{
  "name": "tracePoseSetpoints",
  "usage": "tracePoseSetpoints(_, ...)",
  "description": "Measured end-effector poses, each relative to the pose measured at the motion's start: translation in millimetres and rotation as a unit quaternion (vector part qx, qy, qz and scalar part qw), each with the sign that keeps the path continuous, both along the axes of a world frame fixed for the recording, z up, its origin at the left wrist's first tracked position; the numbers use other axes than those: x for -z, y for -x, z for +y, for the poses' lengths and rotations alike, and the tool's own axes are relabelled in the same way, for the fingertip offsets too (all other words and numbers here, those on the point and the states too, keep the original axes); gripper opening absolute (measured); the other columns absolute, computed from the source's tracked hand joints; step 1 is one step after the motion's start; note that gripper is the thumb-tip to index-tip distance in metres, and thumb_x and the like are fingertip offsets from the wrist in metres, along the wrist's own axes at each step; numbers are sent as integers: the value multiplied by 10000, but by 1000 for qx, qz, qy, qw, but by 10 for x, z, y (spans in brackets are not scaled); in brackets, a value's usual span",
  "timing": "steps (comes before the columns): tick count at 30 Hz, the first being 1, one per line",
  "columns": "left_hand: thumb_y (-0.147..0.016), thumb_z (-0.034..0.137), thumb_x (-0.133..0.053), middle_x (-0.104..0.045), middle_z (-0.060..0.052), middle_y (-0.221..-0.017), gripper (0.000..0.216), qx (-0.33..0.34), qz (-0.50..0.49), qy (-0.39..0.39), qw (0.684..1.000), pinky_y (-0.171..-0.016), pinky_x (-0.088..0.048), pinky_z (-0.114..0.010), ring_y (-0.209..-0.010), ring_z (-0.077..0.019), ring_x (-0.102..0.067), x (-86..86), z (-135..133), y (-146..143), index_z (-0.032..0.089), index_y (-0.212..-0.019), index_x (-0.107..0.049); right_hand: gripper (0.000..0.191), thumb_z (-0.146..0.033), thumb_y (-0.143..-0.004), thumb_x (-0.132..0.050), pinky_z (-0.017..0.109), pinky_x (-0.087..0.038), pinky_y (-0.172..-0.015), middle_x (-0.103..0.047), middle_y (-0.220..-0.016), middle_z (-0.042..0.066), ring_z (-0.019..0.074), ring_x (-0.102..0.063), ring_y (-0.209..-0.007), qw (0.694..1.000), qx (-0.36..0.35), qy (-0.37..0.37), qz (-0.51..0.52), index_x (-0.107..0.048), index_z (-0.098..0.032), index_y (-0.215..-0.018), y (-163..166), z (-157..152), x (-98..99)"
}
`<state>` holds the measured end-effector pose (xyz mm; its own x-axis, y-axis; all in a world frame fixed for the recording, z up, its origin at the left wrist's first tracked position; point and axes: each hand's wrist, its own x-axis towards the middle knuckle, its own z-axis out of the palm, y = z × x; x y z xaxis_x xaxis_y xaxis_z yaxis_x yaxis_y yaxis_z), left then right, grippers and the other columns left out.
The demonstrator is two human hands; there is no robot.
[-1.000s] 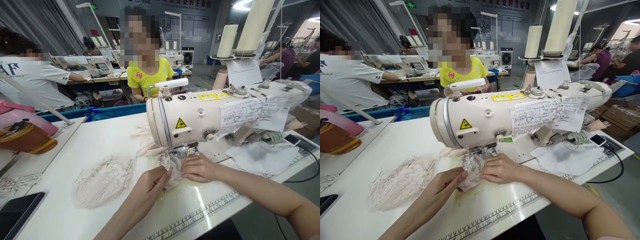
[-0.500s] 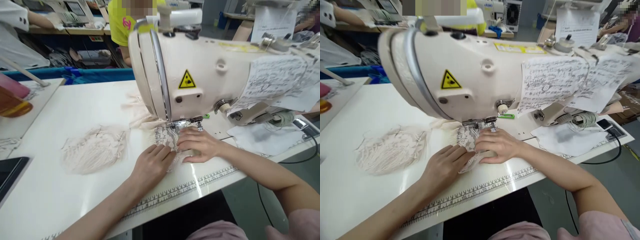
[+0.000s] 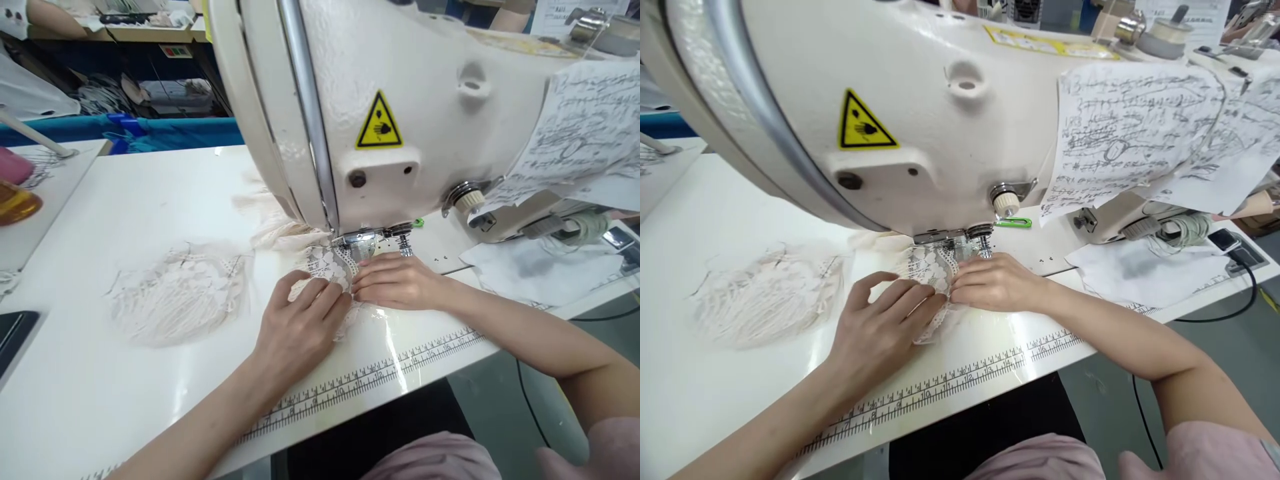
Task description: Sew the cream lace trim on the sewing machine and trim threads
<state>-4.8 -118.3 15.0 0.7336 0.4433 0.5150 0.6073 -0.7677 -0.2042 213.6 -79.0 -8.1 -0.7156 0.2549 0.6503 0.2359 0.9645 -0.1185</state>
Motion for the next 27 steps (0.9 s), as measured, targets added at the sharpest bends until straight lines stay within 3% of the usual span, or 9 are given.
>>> tracePoseSetpoints(3,-785,80,-486,-675,-144,-1157,249,28,-7,78,997,-970,-493,-430,-1125,-276,-612,70,36,17,84,-986,-634,161,-210,-958,-525,257,-576,-855,-732,-902,16,102,-674,-927,1000,19,13,-19,-668,-150,-911,-13,-10,0)
tracePoseSetpoints(5,-794,93,-475,-633,-171,-1243,274,23,-6,108,994,-961,-524,-399,-1188,-281,-583,113,52,27,62,-1027,-617,185,-236,-973,-496,261,-582,-812,-726,-897,3,102,-669,-928,998,35,26,-51,-665,-175,-926,-18,-11,12)
tracePoseSetpoints(8,-811,97,-467,-635,-163,-1246,260,6,-13,126,992,-913,-564,-372,-1170,-267,-601,138,55,30,77,-1029,-608,227,-253,-993,-452,262,-580,-778,-720,-889,-6,101,-669,-911,995,44,32,-82,-663,-195,-930,-15,-8,32)
tracePoseSetpoints(16,-835,121,-469,-640,-140,-1246,221,-18,-17,129,991,-930,-562,-358,-1175,-253,-597,133,50,16,110,-1004,-611,230,-213,-986,-455,201,-570,-682,-727,-859,-25,76,-673,-815,998,49,-6,-35,-660,-178,-887,21,-16,30)
tracePoseSetpoints(22,-851,133,-468,-641,-130,-1248,209,-22,-13,125,992,-939,-559,-365,-1186,-251,-588,149,59,-7,113,-1004,-610,249,-249,-999,-423,219,-558,-682,-713,-850,-33,78,-665,-808,993,58,28,-100,-657,-215,-922,-15,0,44)
tracePoseSetpoints(27,-846,104,-470,-636,-140,-1253,237,-11,-19,124,992,-951,-556,-376,-1201,-257,-575,157,52,-51,97,-1044,-600,244,-245,-994,-425,218,-524,-640,-715,-836,-27,83,-661,-766,995,67,23,-74,-651,-201,-914,-45,15,35)
